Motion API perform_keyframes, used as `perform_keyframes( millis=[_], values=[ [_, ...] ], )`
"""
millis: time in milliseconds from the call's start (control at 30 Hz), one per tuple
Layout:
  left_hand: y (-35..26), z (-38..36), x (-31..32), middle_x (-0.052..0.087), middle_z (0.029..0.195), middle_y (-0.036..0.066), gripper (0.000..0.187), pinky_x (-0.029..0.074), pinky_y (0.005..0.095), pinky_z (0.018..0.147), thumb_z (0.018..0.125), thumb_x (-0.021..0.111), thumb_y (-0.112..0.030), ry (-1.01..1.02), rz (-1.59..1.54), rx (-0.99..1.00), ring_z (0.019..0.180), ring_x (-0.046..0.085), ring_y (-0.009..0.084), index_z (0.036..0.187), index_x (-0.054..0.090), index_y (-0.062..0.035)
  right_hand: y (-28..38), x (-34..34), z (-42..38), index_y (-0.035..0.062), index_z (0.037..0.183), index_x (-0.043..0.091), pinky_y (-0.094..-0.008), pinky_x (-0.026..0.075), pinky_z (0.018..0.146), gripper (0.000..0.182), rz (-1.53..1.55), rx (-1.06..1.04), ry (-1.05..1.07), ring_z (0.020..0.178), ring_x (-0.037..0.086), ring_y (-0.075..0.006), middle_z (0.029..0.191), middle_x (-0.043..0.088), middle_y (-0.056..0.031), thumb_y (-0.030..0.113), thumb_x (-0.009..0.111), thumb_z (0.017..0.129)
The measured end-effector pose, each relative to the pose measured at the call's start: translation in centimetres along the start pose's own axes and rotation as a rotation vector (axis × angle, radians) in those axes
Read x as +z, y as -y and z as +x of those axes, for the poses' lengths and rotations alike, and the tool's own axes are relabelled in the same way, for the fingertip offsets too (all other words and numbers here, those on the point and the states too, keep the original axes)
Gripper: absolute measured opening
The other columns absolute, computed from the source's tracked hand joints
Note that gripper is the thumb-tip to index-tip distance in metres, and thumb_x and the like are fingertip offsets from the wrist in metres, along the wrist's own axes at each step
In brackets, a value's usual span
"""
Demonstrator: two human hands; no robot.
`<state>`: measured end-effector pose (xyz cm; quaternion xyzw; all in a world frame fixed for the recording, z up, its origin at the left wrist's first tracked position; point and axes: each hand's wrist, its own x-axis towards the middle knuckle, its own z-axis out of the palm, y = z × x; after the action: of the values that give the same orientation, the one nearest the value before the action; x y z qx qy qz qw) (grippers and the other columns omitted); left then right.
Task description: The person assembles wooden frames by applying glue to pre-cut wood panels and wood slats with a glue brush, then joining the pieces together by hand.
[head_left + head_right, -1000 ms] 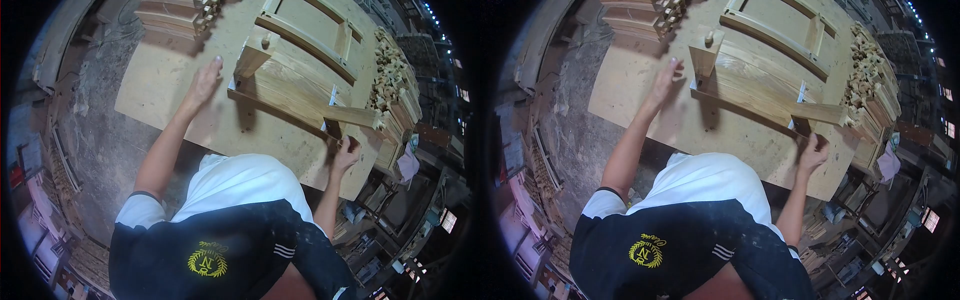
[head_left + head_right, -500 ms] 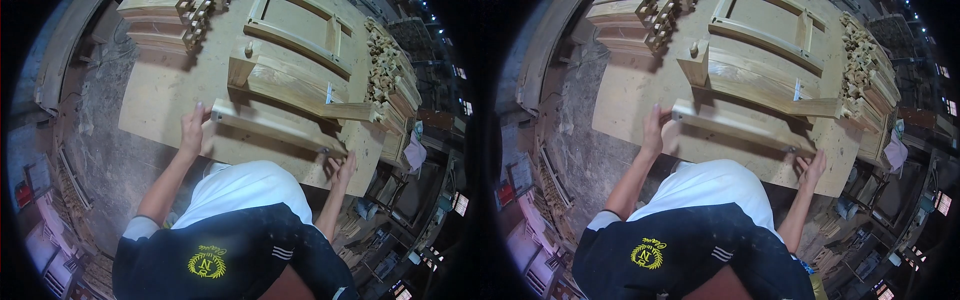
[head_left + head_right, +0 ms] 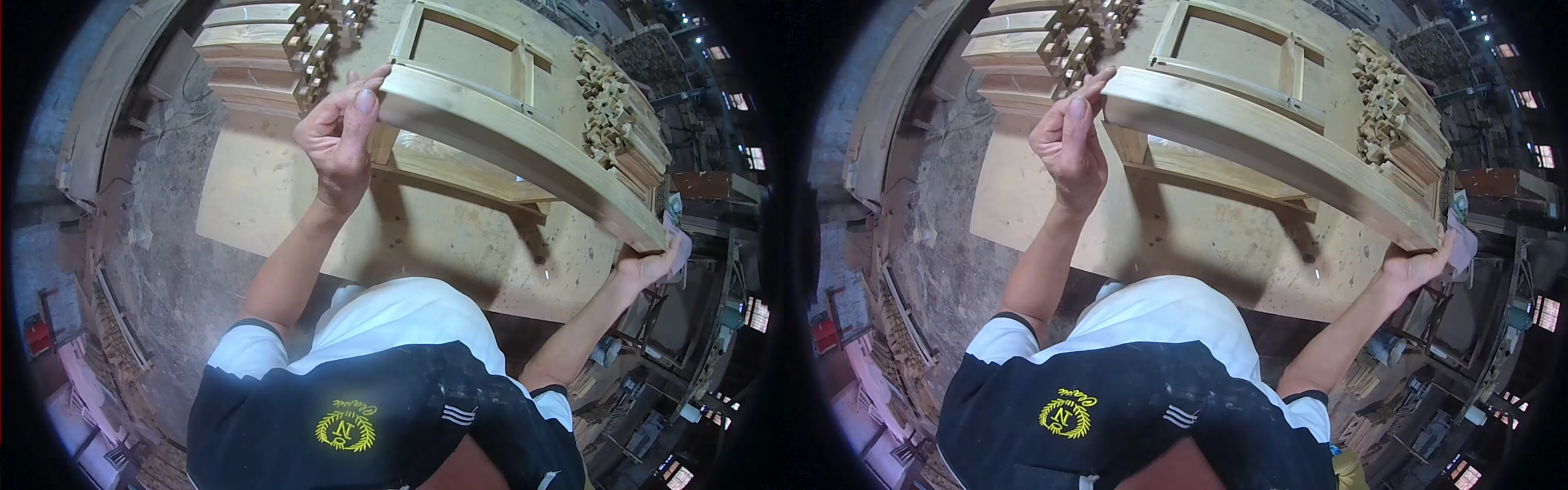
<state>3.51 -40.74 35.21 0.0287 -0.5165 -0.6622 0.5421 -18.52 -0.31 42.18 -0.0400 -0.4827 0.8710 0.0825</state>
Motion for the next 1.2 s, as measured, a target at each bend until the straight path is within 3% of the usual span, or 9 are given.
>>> perform_keyframes(
  millis=[167, 300, 433, 500, 567, 700, 833, 1100, 1200],
  values=[
    [0.0, 1.2, -1.2, 0.068, 0.115, 0.028, 0.013, 0.053, 0.0328, 0.095, 0.099, 0.057, -0.003, -0.071, 0.005, -0.008, 0.111, 0.067, 0.0262, 0.096, 0.066, 0.0059, -3.3, 2.0, 0.0, 0.0053, 0.109, 0.063, -0.0447, 0.052, 0.091, 0.035, 0.01, -0.092, -0.073, 0.106, 0.063, -0.0299, 0.114, 0.066, -0.0136, 0.032, 0.065, 0.087],
    [1.4, 2.2, -0.3, 0.07, 0.106, 0.018, 0.007, 0.051, 0.0237, 0.084, 0.096, 0.06, -0.002, -0.052, 0.016, 0.065, 0.098, 0.068, 0.0191, 0.093, 0.065, 0.0025, -4.5, 2.7, 1.1, 0.0061, 0.105, 0.065, -0.0449, 0.053, 0.09, 0.027, 0.019, -0.14, -0.049, 0.101, 0.066, -0.0284, 0.107, 0.068, -0.0115, 0.029, 0.062, 0.089],
    [2.7, 4.2, 1.8, 0.066, 0.103, 0.009, 0.016, 0.048, 0.0284, 0.086, 0.092, 0.059, -0.001, 0.07, 0.289, 0.018, 0.093, 0.061, 0.0167, 0.105, 0.066, 0.0032, -6.6, 4.2, 4.0, 0.0057, 0.107, 0.065, -0.0432, 0.053, 0.09, 0.031, -0.093, -0.023, 0.009, 0.102, 0.065, -0.0261, 0.108, 0.068, -0.0086, 0.029, 0.065, 0.085],
    [5.7, 4.6, 2.2, 0.064, 0.112, 0.016, 0.02, 0.047, 0.0334, 0.095, 0.092, 0.053, -0.003, 0.112, 0.373, 0.26, 0.104, 0.06, 0.0209, 0.104, 0.066, 0.0067, -8.4, 0.9, 8.4, 0.0068, 0.104, 0.066, -0.0411, 0.051, 0.092, 0.027, -0.105, -0.108, 0.019, 0.103, 0.063, -0.0241, 0.106, 0.067, -0.0064, 0.023, 0.067, 0.083],
    [6.6, 4.0, 3.4, 0.063, 0.115, 0.018, 0.021, 0.046, 0.0346, 0.097, 0.091, 0.053, -0.004, 0.024, 0.309, 0.161, 0.105, 0.06, 0.0219, 0.103, 0.066, 0.0085, -9.2, -0.6, 10.7, 0.0077, 0.102, 0.066, -0.0384, 0.05, 0.093, 0.022, -0.108, -0.132, 0.097, 0.103, 0.062, -0.0217, 0.103, 0.066, -0.0048, 0.017, 0.068, 0.082],
    [8.0, 3.7, 4.4, 0.064, 0.112, 0.019, 0.022, 0.046, 0.0361, 0.098, 0.092, 0.052, -0.005, 0.047, 0.356, 0.252, 0.107, 0.06, 0.0237, 0.101, 0.066, 0.0086, -7.1, -0.9, 11.3, 0.0076, 0.097, 0.067, -0.0344, 0.048, 0.09, 0.013, -0.217, -0.085, 0.173, 0.101, 0.061, -0.0178, 0.099, 0.066, -0.0035, 0.012, 0.068, 0.084],
    [9.1, 3.1, 4.4, 0.063, 0.111, 0.019, 0.024, 0.046, 0.0375, 0.098, 0.092, 0.052, -0.006, 0.067, 0.359, 0.255, 0.108, 0.06, 0.0246, 0.102, 0.066, 0.0093, -6.6, -0.7, 10.8, 0.0053, 0.091, 0.068, -0.0272, 0.046, 0.081, 0.007, -0.233, -0.126, 0.208, 0.085, 0.059, -0.0129, 0.087, 0.064, -0.0009, 0.008, 0.067, 0.085],
    [6.5, 3.5, 6.6, 0.063, 0.109, 0.019, 0.023, 0.042, 0.0417, 0.1, 0.095, 0.049, -0.008, 0.154, 0.409, 0.221, 0.112, 0.057, 0.027, 0.101, 0.066, 0.0077, -5.0, -1.6, 12.4, 0.0059, 0.081, 0.067, -0.0234, 0.043, 0.076, 0.004, -0.216, -0.194, 0.238, 0.079, 0.055, -0.0067, 0.079, 0.062, 0.0036, 0.007, 0.064, 0.084],
    [2.1, 2.3, 9.5, 0.057, 0.126, 0.02, 0.026, 0.043, 0.042, 0.102, 0.091, 0.065, -0.008, 0.183, 0.746, 0.369, 0.12, 0.054, 0.0309, 0.114, 0.065, 0.005, -3.8, -2.0, 12.2, 0.0066, 0.079, 0.066, -0.0227, 0.042, 0.075, 0.006, -0.235, -0.21, 0.243, 0.078, 0.053, -0.0051, 0.077, 0.061, 0.0046, 0.006, 0.063, 0.084]
  ],
)
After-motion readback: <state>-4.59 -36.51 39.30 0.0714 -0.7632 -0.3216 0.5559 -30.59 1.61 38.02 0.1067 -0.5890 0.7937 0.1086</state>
